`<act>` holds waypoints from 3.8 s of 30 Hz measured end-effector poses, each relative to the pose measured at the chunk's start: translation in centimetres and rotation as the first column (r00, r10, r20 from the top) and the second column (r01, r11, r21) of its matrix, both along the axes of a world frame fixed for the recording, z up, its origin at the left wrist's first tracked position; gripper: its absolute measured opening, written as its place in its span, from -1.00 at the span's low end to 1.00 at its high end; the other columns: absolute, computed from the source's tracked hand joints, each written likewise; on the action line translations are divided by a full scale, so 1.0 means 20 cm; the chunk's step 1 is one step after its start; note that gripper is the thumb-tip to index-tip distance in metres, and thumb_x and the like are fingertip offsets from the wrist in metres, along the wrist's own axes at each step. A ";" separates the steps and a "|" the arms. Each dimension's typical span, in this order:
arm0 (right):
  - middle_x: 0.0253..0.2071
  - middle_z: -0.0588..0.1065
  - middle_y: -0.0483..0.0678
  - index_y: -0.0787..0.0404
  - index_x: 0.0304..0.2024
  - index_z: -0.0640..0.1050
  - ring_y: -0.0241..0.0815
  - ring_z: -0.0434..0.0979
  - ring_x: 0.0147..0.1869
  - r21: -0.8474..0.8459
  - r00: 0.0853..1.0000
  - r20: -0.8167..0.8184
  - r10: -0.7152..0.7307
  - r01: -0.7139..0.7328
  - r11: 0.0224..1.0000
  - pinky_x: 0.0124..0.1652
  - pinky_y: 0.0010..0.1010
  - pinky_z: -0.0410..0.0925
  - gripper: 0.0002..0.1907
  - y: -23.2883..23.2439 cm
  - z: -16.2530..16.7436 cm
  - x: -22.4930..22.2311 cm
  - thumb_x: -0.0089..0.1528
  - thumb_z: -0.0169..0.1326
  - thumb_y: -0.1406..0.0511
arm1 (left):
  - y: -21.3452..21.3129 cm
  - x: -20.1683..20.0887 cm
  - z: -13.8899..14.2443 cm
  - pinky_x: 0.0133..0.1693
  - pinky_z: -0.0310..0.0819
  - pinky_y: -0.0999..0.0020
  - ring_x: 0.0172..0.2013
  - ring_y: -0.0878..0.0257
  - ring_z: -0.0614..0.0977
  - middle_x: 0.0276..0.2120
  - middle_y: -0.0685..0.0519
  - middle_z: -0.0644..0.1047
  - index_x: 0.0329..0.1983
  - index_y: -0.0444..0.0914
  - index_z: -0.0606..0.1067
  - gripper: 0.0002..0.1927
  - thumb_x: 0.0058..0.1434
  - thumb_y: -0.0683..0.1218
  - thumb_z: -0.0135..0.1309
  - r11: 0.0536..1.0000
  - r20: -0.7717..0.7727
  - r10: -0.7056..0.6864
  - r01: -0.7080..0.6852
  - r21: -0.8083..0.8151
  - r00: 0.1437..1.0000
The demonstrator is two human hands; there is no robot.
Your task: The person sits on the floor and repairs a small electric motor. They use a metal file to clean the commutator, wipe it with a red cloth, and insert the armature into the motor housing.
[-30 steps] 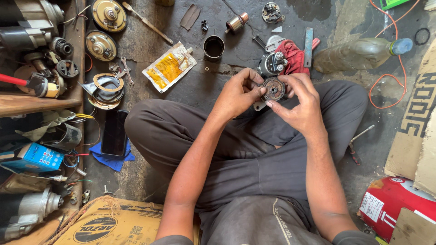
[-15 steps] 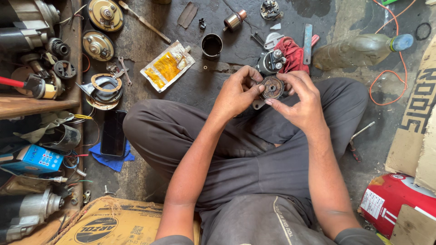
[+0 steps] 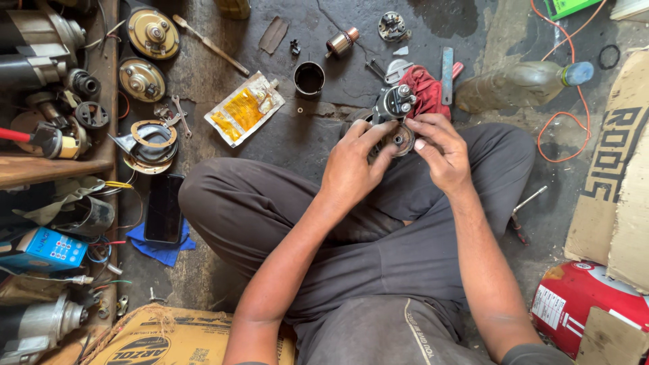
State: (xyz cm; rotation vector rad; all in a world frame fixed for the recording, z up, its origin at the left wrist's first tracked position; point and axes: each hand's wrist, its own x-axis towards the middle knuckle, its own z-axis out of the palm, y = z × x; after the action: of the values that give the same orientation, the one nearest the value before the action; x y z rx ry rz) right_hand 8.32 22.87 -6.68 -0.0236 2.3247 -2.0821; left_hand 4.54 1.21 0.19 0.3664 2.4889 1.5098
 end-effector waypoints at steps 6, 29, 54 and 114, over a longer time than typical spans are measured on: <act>0.18 0.44 -0.02 0.38 0.17 0.56 -0.32 0.45 0.16 -0.093 0.997 -0.069 0.037 -0.043 0.995 0.11 -0.56 0.33 -0.65 0.02 -0.06 0.01 0.33 0.05 0.43 | 0.00 0.00 0.02 0.00 0.54 0.12 0.04 -0.11 0.61 0.09 -0.10 0.51 0.17 -0.12 0.52 -0.45 0.09 -0.02 0.36 0.999 -0.032 0.025 -0.024 0.029 0.999; 0.08 0.43 0.00 0.39 0.00 0.55 -0.26 0.43 0.22 -0.363 0.998 -0.008 -0.062 0.055 0.930 0.26 -0.48 0.27 -0.75 -0.07 -0.16 -0.07 0.35 -0.02 0.36 | -0.01 0.05 -0.05 -0.04 0.56 0.18 -0.02 -0.06 0.66 -0.01 -0.08 0.59 0.18 -0.19 0.49 -0.47 0.16 -0.04 0.36 0.995 -0.123 0.076 -0.067 0.074 0.990; -0.26 0.34 -0.26 0.18 -0.24 0.38 -0.49 0.25 -0.23 -0.310 0.967 0.161 -0.195 0.237 0.921 -0.24 -0.61 0.22 -0.90 -0.24 -0.10 -0.10 0.26 0.04 0.43 | 0.00 0.11 -0.03 0.05 0.48 0.13 0.03 -0.06 0.60 0.04 -0.11 0.57 0.25 -0.30 0.42 -0.42 0.22 0.01 0.24 0.968 -0.224 -0.035 -0.023 -0.250 0.974; 0.20 0.44 0.04 0.26 0.13 0.52 -0.03 0.48 0.27 0.388 0.987 -0.159 0.018 0.046 0.921 0.12 -0.28 0.40 -0.37 -0.15 0.21 -0.07 0.03 0.41 0.29 | -0.01 0.01 -0.13 -0.24 0.51 0.36 -0.36 0.27 0.61 -0.13 0.05 0.63 0.03 -0.19 0.59 -0.65 0.16 -0.25 0.20 0.949 0.133 0.189 -0.216 0.230 0.973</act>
State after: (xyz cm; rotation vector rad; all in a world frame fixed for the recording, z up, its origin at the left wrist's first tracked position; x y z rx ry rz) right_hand 6.92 19.97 -2.51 -0.1728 2.7998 -1.6349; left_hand 4.74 1.09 -2.43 0.0612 2.3201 1.8686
